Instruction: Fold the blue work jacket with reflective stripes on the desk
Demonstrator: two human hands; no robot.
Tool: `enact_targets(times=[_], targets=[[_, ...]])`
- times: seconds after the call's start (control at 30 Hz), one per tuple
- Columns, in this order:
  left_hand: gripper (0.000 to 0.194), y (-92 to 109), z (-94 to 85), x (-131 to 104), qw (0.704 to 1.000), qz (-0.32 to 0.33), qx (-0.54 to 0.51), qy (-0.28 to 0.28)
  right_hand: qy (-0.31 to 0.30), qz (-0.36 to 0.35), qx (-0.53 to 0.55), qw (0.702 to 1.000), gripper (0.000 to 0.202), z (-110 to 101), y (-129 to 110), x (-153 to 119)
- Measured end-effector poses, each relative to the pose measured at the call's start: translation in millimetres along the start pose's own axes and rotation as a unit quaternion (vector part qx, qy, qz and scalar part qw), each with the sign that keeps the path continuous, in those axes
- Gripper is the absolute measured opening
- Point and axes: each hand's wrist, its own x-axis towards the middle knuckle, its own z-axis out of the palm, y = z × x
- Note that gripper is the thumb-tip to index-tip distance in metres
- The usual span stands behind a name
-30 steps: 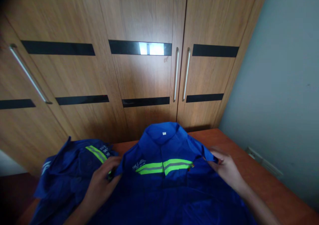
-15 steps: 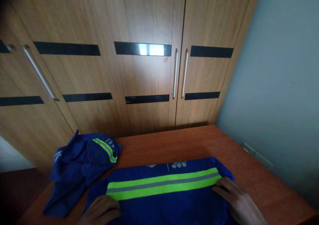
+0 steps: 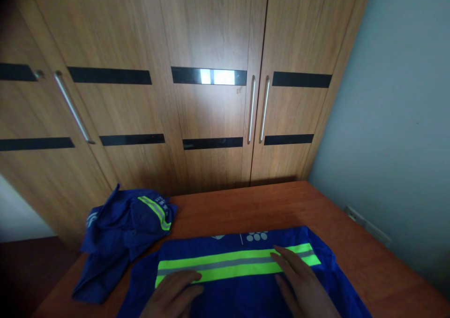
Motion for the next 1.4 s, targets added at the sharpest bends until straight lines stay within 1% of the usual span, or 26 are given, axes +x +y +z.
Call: enact_targets(times=[0.03, 0.07, 0.13, 0.17, 0.23, 0.3, 0.37, 0.5, 0.57, 0.63, 0.67, 0.73, 0.77, 0.83, 0.9, 0.93, 1.0, 1.03, 1.1, 1.17, 1.23, 1.27, 1.33, 1.37, 1.4], targets=[[0.043, 6, 10.2, 8, 1.0, 0.007, 0.019, -0.004, 0.002, -0.016, 0.002, 1.0, 0.051, 7, -16, 8], [0.045, 10, 21.5, 14, 0.999, 0.014, 0.033, -0.017, 0.0, -0.028, 0.002, 1.0, 0.055, 16, -30, 15], [0.066, 15, 45.1, 22, 0.998, 0.012, 0.045, -0.053, -0.005, -0.035, 0.001, 0.999, 0.062, 35, -48, 26], [0.077, 16, 56.0, 23, 0.997, 0.004, 0.041, -0.071, -0.011, -0.034, 0.002, 0.999, 0.063, 43, -52, 30], [0.086, 13, 72.7, 20, 0.994, -0.018, 0.024, -0.102, -0.025, -0.027, 0.007, 0.999, 0.063, 57, -53, 36], [0.09, 10, 80.6, 18, 0.991, -0.039, 0.002, -0.128, -0.042, -0.022, 0.016, 0.999, 0.062, 64, -46, 40], [0.092, 9, 79.1, 21, 0.986, -0.055, -0.023, -0.153, -0.059, -0.019, 0.023, 0.998, 0.062, 64, -38, 47], [0.082, 13, 60.6, 46, 0.974, -0.087, -0.066, -0.197, -0.075, -0.01, 0.017, 0.997, 0.061, 57, -23, 65], [0.076, 16, 53.3, 60, 0.97, -0.098, -0.074, -0.208, -0.076, 0.0, 0.004, 0.997, 0.061, 54, -21, 70], [0.075, 17, 52.7, 66, 0.972, -0.098, -0.069, -0.204, -0.065, 0.015, -0.009, 0.998, 0.06, 53, -23, 68], [0.075, 17, 55.1, 65, 0.974, -0.09, -0.061, -0.197, -0.055, 0.017, -0.013, 0.998, 0.06, 53, -26, 64], [0.075, 13, 64.0, 57, 0.983, -0.059, -0.036, -0.172, -0.038, 0.0, -0.01, 0.999, 0.061, 53, -33, 53], [0.074, 10, 69.4, 49, 0.988, -0.037, -0.017, -0.151, -0.035, -0.018, -0.005, 0.999, 0.062, 54, -36, 46], [0.07, 2, 79.5, 32, 0.995, 0.006, 0.035, -0.09, -0.039, -0.055, 0.008, 0.998, 0.064, 54, -41, 35], [0.064, -5, 85.7, 16, 0.994, 0.035, 0.094, -0.031, -0.051, -0.067, 0.015, 0.996, 0.063, 54, -45, 28], [0.063, -9, 87.1, 11, 0.992, 0.044, 0.115, -0.015, -0.057, -0.065, 0.018, 0.996, 0.063, 54, -47, 26], [0.067, -13, 87.1, 5, 0.991, 0.05, 0.127, -0.012, -0.067, -0.056, 0.029, 0.996, 0.062, 52, -50, 26], [0.069, -14, 86.1, 5, 0.992, 0.046, 0.119, -0.024, -0.07, -0.052, 0.04, 0.995, 0.061, 50, -52, 27], [0.07, -15, 82.1, 8, 0.994, 0.033, 0.087, -0.065, -0.074, -0.042, 0.071, 0.994, 0.061, 47, -52, 29], [0.067, -13, 74.6, 15, 0.992, 0.009, 0.04, -0.121, -0.075, -0.013, 0.111, 0.991, 0.061, 43, -44, 32], [0.064, -8, 63.1, 26, 0.984, -0.03, -0.013, -0.176, -0.05, 0.052, 0.133, 0.988, 0.057, 38, -22, 35], [0.062, -3, 56.5, 33, 0.979, -0.054, -0.039, -0.195, -0.023, 0.094, 0.13, 0.987, 0.053, 36, -6, 36], [0.059, 10, 44.8, 50, 0.97, -0.095, -0.081, -0.21, 0.048, 0.164, 0.081, 0.982, 0.05, 31, 32, 37], [0.06, 18, 41.2, 60, 0.967, -0.107, -0.098, -0.209, 0.08, 0.192, 0.045, 0.977, 0.052, 29, 51, 36], [0.062, 26, 39.9, 69, 0.966, -0.113, -0.112, -0.205, 0.094, 0.226, 0.009, 0.97, 0.058, 27, 69, 35]])
